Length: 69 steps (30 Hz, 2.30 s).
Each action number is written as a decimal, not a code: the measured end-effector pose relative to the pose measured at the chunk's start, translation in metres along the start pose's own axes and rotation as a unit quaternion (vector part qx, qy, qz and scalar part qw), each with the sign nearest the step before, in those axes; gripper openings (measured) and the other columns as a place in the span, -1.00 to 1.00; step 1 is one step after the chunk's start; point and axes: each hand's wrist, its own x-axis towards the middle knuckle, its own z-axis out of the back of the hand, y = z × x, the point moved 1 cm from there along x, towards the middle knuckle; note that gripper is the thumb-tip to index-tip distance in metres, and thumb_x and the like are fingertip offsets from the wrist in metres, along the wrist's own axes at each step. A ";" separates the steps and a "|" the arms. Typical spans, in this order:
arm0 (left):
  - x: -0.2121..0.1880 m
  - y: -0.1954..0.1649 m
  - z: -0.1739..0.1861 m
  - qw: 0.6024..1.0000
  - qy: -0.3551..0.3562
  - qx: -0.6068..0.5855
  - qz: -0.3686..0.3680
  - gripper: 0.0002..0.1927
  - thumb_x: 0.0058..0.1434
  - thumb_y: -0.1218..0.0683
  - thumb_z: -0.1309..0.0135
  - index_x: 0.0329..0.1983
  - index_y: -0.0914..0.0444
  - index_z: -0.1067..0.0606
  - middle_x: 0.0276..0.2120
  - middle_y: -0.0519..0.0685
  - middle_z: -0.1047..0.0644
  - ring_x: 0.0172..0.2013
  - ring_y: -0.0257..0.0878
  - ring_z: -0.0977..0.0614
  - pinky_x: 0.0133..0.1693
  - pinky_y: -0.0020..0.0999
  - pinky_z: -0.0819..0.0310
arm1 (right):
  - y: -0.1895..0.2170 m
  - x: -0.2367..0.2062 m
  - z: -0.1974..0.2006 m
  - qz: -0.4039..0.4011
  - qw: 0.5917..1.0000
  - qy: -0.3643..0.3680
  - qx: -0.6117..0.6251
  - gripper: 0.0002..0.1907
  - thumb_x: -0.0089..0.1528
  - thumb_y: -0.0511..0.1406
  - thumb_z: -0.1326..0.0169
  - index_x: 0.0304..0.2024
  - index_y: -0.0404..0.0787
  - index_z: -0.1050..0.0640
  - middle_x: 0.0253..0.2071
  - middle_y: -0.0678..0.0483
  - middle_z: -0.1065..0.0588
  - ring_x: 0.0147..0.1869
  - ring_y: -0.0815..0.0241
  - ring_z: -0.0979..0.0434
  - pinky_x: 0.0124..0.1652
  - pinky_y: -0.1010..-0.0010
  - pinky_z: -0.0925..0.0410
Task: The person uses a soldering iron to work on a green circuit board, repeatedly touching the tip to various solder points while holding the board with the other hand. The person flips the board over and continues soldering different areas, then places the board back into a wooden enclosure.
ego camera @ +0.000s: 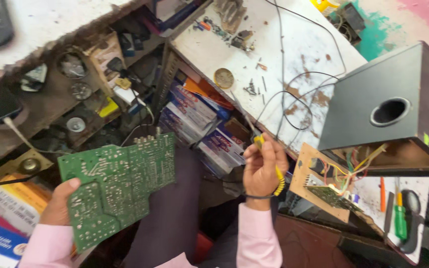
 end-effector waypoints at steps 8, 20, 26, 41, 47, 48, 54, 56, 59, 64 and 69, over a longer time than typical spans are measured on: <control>-0.003 -0.002 -0.005 1.000 -0.001 0.002 0.000 -0.25 0.11 -0.05 -0.14 0.36 0.36 -0.38 0.13 0.18 -0.56 0.04 0.00 -0.64 0.09 -0.09 -0.57 | 0.055 0.047 -0.072 0.123 0.899 0.104 -0.408 -0.84 0.29 -0.40 -0.18 -0.10 -0.36 -0.66 -0.40 0.07 -0.59 -0.41 0.41 -0.54 -0.39 0.63 -0.36; 0.004 -0.004 -0.018 1.000 0.007 -0.001 0.001 -0.26 0.11 -0.05 -0.14 0.35 0.36 -0.38 0.12 0.18 -0.56 0.04 -0.01 -0.64 0.09 -0.09 -0.57 | 0.052 0.055 -0.100 0.135 0.882 0.167 -0.420 -0.85 0.29 -0.40 -0.19 -0.11 -0.34 -0.67 -0.42 0.12 -0.58 -0.41 0.44 -0.51 -0.38 0.62 -0.36; 0.008 -0.005 -0.015 1.000 0.014 -0.010 -0.015 -0.26 0.11 -0.05 -0.14 0.35 0.36 -0.38 0.12 0.17 -0.56 0.03 -0.01 -0.64 0.08 -0.09 -0.57 | 0.042 0.061 -0.087 0.121 0.900 0.182 -0.378 -0.86 0.35 -0.39 -0.20 -0.12 -0.38 -0.65 -0.38 0.10 -0.56 -0.42 0.42 -0.50 -0.38 0.60 -0.39; 0.007 0.001 -0.002 0.999 0.014 0.003 -0.042 -0.27 0.12 -0.05 -0.14 0.34 0.36 -0.39 0.11 0.17 -0.57 0.02 -0.01 -0.64 0.08 -0.10 -0.58 | -0.079 -0.104 0.051 -0.290 0.950 -0.016 0.110 -0.73 0.34 -0.29 -0.13 0.02 -0.35 -0.54 -0.24 -0.02 -0.56 -0.25 0.18 -0.56 -0.28 0.41 -0.42; 0.017 -0.003 -0.004 0.999 0.013 0.015 -0.049 -0.27 0.12 -0.05 -0.14 0.34 0.36 -0.39 0.10 0.17 -0.57 0.02 -0.01 -0.65 0.07 -0.10 -0.58 | -0.095 -0.107 0.053 -0.325 0.936 -0.011 0.132 -0.70 0.34 -0.29 -0.14 0.03 -0.38 -0.54 -0.27 -0.03 -0.55 -0.25 0.16 -0.54 -0.30 0.42 -0.41; 0.017 -0.003 -0.004 0.999 0.011 0.018 -0.050 -0.27 0.12 -0.05 -0.15 0.34 0.36 -0.39 0.10 0.17 -0.57 0.02 -0.01 -0.65 0.07 -0.10 -0.58 | -0.096 -0.108 0.052 -0.323 0.937 -0.005 0.133 -0.70 0.34 -0.29 -0.15 0.03 -0.38 -0.54 -0.29 -0.04 -0.54 -0.25 0.15 -0.54 -0.31 0.43 -0.40; 0.022 -0.004 -0.004 0.998 0.009 0.021 -0.054 -0.27 0.12 -0.05 -0.15 0.33 0.35 -0.39 0.10 0.16 -0.57 0.01 -0.02 -0.65 0.07 -0.10 -0.59 | -0.098 -0.107 0.047 -0.340 0.931 -0.006 0.133 -0.69 0.32 -0.26 -0.16 0.01 -0.38 -0.56 -0.31 -0.06 -0.55 -0.30 0.13 -0.52 -0.37 0.46 -0.37; 0.024 -0.004 -0.004 0.998 0.013 0.021 -0.058 -0.27 0.12 -0.05 -0.15 0.34 0.36 -0.39 0.11 0.17 -0.57 0.02 -0.02 -0.65 0.08 -0.11 -0.58 | -0.099 -0.106 0.047 -0.338 0.931 -0.005 0.135 -0.68 0.32 -0.26 -0.17 0.01 -0.38 -0.56 -0.32 -0.07 -0.55 -0.30 0.13 -0.51 -0.36 0.46 -0.37; 0.024 -0.004 -0.004 0.998 0.012 0.024 -0.060 -0.27 0.12 -0.05 -0.16 0.34 0.36 -0.39 0.11 0.17 -0.57 0.02 -0.02 -0.65 0.08 -0.11 -0.58 | -0.101 -0.105 0.049 -0.344 0.929 -0.007 0.139 -0.68 0.32 -0.25 -0.18 0.01 -0.37 -0.56 -0.34 -0.06 -0.54 -0.31 0.13 -0.50 -0.36 0.46 -0.37; 0.022 -0.004 -0.006 0.998 0.000 0.034 -0.060 -0.26 0.10 -0.05 -0.17 0.33 0.36 -0.39 0.10 0.17 -0.57 0.01 -0.02 -0.65 0.05 -0.11 -0.59 | -0.104 -0.105 0.050 -0.377 0.914 -0.023 0.150 -0.68 0.32 -0.24 -0.17 0.02 -0.35 -0.56 -0.31 -0.02 -0.54 -0.31 0.16 -0.48 -0.37 0.49 -0.34; 0.022 -0.004 -0.005 0.998 -0.006 0.030 -0.050 -0.26 0.09 -0.05 -0.17 0.33 0.36 -0.39 0.08 0.17 -0.58 -0.01 -0.02 -0.66 0.02 -0.09 -0.60 | -0.104 -0.104 0.048 -0.392 0.904 -0.016 0.171 -0.66 0.31 -0.22 -0.17 0.04 -0.30 -0.55 -0.35 0.01 -0.51 -0.32 0.17 -0.47 -0.39 0.51 -0.33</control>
